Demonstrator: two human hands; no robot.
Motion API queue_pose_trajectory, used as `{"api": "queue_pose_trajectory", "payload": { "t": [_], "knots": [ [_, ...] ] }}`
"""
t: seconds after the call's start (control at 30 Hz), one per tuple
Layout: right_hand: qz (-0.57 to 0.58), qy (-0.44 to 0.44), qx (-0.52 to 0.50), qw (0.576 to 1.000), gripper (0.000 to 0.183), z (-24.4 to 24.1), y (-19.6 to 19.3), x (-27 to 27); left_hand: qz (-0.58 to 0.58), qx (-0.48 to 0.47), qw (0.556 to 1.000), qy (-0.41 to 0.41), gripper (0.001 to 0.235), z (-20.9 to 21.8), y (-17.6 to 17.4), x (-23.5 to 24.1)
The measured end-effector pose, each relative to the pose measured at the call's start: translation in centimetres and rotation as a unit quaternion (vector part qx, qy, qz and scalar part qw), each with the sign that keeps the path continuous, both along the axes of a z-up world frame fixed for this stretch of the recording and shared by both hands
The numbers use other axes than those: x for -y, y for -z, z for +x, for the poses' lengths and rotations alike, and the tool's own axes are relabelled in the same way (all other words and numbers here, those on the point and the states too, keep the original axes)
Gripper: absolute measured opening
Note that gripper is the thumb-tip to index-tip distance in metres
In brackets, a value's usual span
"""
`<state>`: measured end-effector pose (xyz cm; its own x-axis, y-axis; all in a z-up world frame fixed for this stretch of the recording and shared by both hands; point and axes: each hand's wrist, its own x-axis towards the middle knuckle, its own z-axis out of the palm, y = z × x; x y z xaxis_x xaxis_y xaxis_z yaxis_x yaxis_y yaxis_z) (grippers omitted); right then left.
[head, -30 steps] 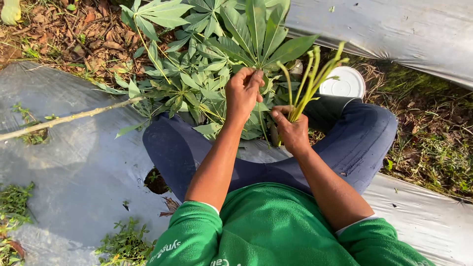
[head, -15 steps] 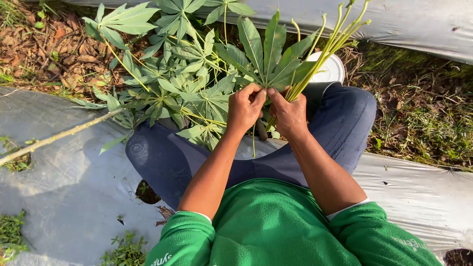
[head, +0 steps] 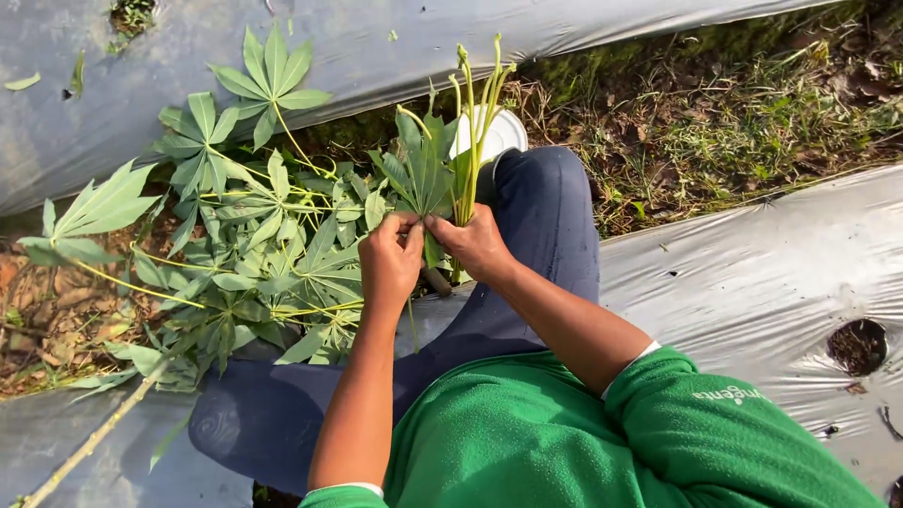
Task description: Stripping leaves from plant stems and gathering the stems into a bundle
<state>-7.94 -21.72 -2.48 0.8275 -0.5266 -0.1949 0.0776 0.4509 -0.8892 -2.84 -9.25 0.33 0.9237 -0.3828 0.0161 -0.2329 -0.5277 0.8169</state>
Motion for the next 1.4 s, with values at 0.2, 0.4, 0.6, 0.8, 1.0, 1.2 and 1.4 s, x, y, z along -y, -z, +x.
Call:
{"api": "queue_pose_trajectory", "payload": {
  "t": [0.2, 0.4, 0.6, 0.8, 1.0, 1.2, 1.4],
  "knots": [
    [0.001, -0.002, -0.022, 1.0, 0.011, -0.5, 1.0, 0.5, 0.004, 0.12, 0.993, 0.02, 0.003, -0.4, 0.2, 0.2],
    [0.06, 0.019, -0.045, 0.997, 0.011, -0.6, 0.2, 0.1, -0.006, 0.153, 0.987, 0.038, 0.003, -0.5, 0.1, 0.0],
    [0.113, -0.016, -0.044, 0.993, 0.018, -0.4, -0.7, 0.6, -0.005, 0.186, 0.982, 0.041, 0.006, -0.8, -0.3, -0.2],
    [0.117, -0.039, -0.029, 0.992, 0.022, -0.5, -0.1, 0.9, -0.004, 0.204, 0.977, 0.064, 0.005, -0.1, 0.7, -0.9],
    [0.095, -0.056, -0.025, 0.994, 0.02, -0.4, -1.1, 1.0, -0.002, 0.237, 0.968, 0.081, 0.007, 0.0, 1.1, -1.2],
    [0.121, -0.085, -0.038, 0.988, 0.021, 0.1, 0.0, 1.0, -0.007, 0.264, 0.963, 0.059, 0.008, 0.2, 2.0, -1.3],
    [0.18, -0.111, -0.045, 0.976, 0.017, 0.1, 2.2, 1.1, -0.028, 0.287, 0.956, 0.044, 0.01, -0.1, 2.4, -1.5]
  ]
}}
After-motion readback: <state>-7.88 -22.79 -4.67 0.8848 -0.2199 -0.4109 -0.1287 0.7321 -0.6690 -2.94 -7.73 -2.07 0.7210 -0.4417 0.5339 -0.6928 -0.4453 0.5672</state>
